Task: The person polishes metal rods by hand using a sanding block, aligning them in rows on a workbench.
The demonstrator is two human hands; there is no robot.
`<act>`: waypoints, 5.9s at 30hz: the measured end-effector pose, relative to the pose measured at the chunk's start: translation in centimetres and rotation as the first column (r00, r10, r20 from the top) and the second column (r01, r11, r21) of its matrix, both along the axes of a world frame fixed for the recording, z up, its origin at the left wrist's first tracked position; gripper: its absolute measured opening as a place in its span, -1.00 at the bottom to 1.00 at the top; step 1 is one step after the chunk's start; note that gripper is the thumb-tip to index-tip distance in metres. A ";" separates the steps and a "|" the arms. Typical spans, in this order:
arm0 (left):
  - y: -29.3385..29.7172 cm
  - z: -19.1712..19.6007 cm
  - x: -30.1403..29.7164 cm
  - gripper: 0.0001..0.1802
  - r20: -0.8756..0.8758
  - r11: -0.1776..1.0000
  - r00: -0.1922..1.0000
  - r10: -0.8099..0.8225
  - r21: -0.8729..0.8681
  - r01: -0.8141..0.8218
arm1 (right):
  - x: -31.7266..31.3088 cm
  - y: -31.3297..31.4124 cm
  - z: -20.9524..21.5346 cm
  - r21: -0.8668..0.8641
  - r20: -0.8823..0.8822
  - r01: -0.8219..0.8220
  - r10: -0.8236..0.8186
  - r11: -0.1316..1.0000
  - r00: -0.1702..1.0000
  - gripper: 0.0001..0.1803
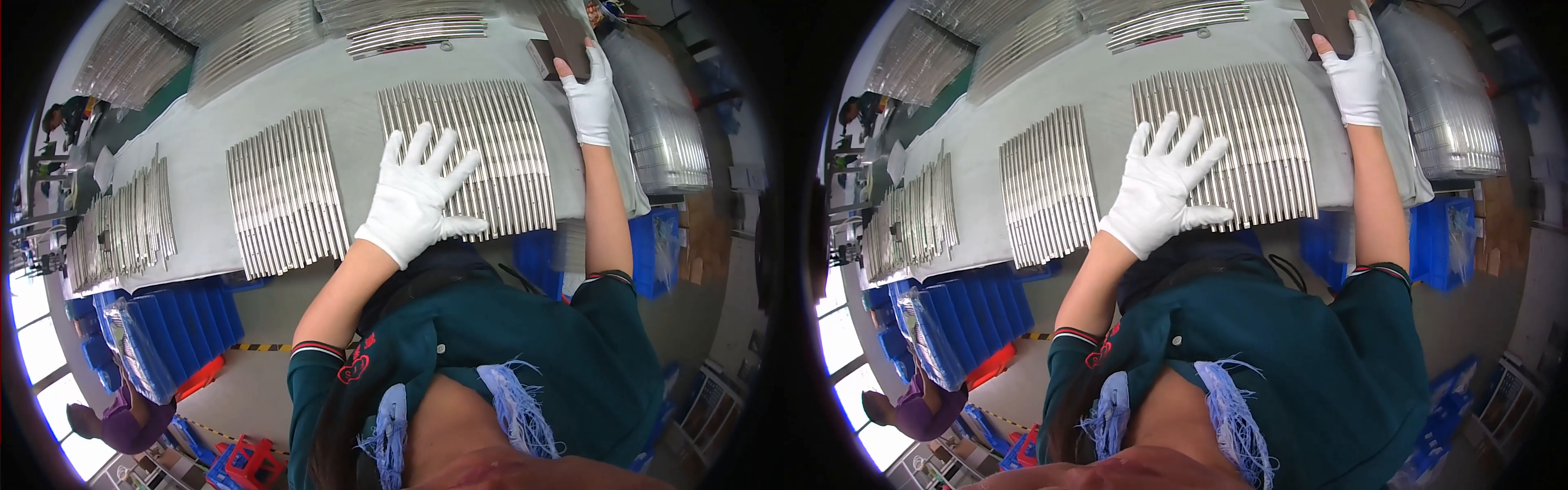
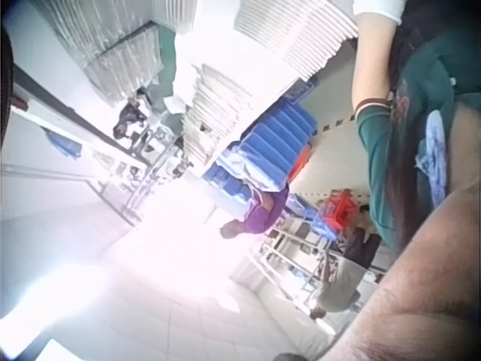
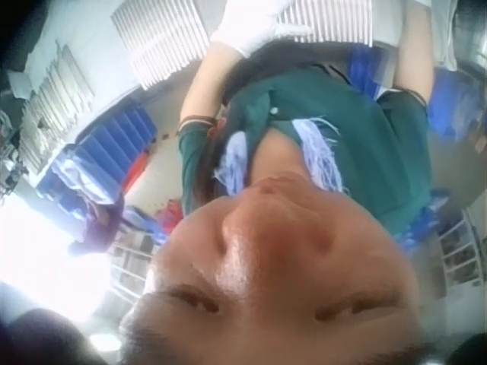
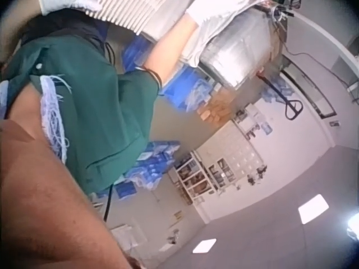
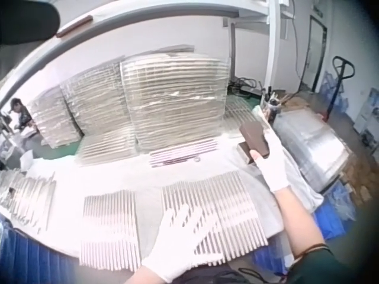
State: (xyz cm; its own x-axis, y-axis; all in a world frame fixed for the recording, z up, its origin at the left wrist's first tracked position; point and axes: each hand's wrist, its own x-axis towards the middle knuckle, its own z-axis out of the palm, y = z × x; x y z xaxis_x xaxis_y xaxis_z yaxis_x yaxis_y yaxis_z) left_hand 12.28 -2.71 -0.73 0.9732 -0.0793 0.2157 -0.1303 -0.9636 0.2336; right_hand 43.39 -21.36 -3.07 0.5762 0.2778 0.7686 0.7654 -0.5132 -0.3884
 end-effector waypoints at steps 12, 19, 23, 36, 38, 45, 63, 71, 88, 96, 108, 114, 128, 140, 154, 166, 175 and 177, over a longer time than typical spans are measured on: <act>1.1 1.1 -1.6 0.03 -0.142 0.997 0.990 0.026 0.073 -0.016 | 0.3 -1.2 0.8 -0.080 0.070 0.046 -0.041 0.996 0.997 -0.18; -0.7 2.1 2.1 0.07 -0.091 0.989 0.993 -0.071 0.125 0.082 | 0.4 -1.3 0.5 -0.018 0.116 0.039 -0.037 0.999 0.993 -0.25; -6.5 0.9 7.2 0.08 -0.020 0.945 0.945 -0.326 0.024 0.327 | 0.5 -1.7 0.6 -0.025 0.114 0.089 -0.085 0.996 0.990 -0.28; -4.2 0.2 4.1 0.10 -0.070 0.976 0.975 -0.210 0.044 0.214 | 0.0 -1.8 0.9 0.023 0.079 0.087 -0.088 0.996 0.993 -0.24; -3.7 0.6 2.5 0.11 -0.093 0.987 0.984 -0.151 0.035 0.155 | 0.0 -1.6 0.8 0.022 0.073 0.072 -0.073 0.997 0.995 -0.25; -2.5 1.5 -3.5 0.01 -0.130 0.999 0.991 -0.043 -0.022 0.041 | -0.1 -1.0 0.7 0.026 0.003 0.008 -0.009 1.000 1.000 -0.27; 3.8 -0.1 -13.2 0.09 0.009 0.882 0.888 0.460 0.108 -0.458 | -9.0 4.1 3.1 -0.358 -0.125 -0.570 0.567 0.740 0.814 -0.04; 3.7 0.2 -12.9 0.07 0.010 0.883 0.887 0.461 0.094 -0.460 | -17.1 9.3 3.1 -0.586 -0.383 -0.804 0.839 0.103 0.387 -0.21; 3.6 0.1 -12.8 0.06 0.061 0.878 0.883 0.465 0.096 -0.469 | -12.9 3.7 5.2 -0.671 -0.354 -0.719 0.774 0.181 0.525 -0.12; 3.7 -0.1 -12.9 0.12 0.057 0.882 0.882 0.467 0.041 -0.470 | -21.3 18.3 1.9 -0.591 -0.258 -0.806 0.942 0.024 0.217 0.03; 6.5 0.8 -13.9 0.21 0.037 0.884 0.884 0.467 -0.048 -0.465 | -17.2 13.0 3.5 -0.707 -0.338 -0.707 0.870 0.017 0.358 -0.16; 13.2 0.5 -15.1 0.04 0.097 0.632 0.643 0.760 0.122 -0.765 | -14.3 8.4 3.8 -0.708 -0.370 -0.700 0.796 0.093 0.480 -0.06; 12.0 -1.4 -11.2 -0.27 0.227 0.495 0.502 0.835 0.091 -0.864 | -8.9 3.5 2.2 -0.706 -0.276 -0.565 0.568 0.427 0.775 -0.15; 9.2 -1.2 -8.7 -0.22 0.158 0.526 0.531 0.833 0.071 -0.847 | -9.3 3.7 2.2 -0.659 -0.307 -0.605 0.575 0.447 0.759 -0.20; 13.9 -0.8 -11.9 -0.38 -0.188 0.046 0.520 0.834 -0.913 -0.405 | -7.2 2.8 1.1 0.149 -0.367 -0.564 0.575 0.812 0.731 -0.47; 15.3 -2.7 -11.2 -0.34 0.130 0.599 0.731 0.670 -0.676 -0.428 | -6.1 3.1 0.6 0.336 -0.332 -0.260 0.372 0.905 0.867 -0.53; 14.7 0.9 -1.7 -0.31 0.204 0.966 0.945 0.257 -0.018 -0.259 | -6.4 2.9 0.5 0.281 -0.282 -0.287 0.364 0.916 0.888 -0.48; 14.9 0.5 -1.7 -0.32 0.216 0.971 0.947 0.240 -0.058 -0.233 | -6.2 2.8 0.6 0.279 -0.288 -0.253 0.332 0.926 0.898 -0.49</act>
State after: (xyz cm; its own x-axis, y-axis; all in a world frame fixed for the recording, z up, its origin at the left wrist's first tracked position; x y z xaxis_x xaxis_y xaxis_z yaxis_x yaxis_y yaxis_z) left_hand 10.59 12.23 -0.26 0.8916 0.1574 0.4246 0.0490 -0.9656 0.2552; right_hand 37.19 -18.57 -2.50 0.7233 0.3119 0.6161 0.6780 -0.1516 -0.7193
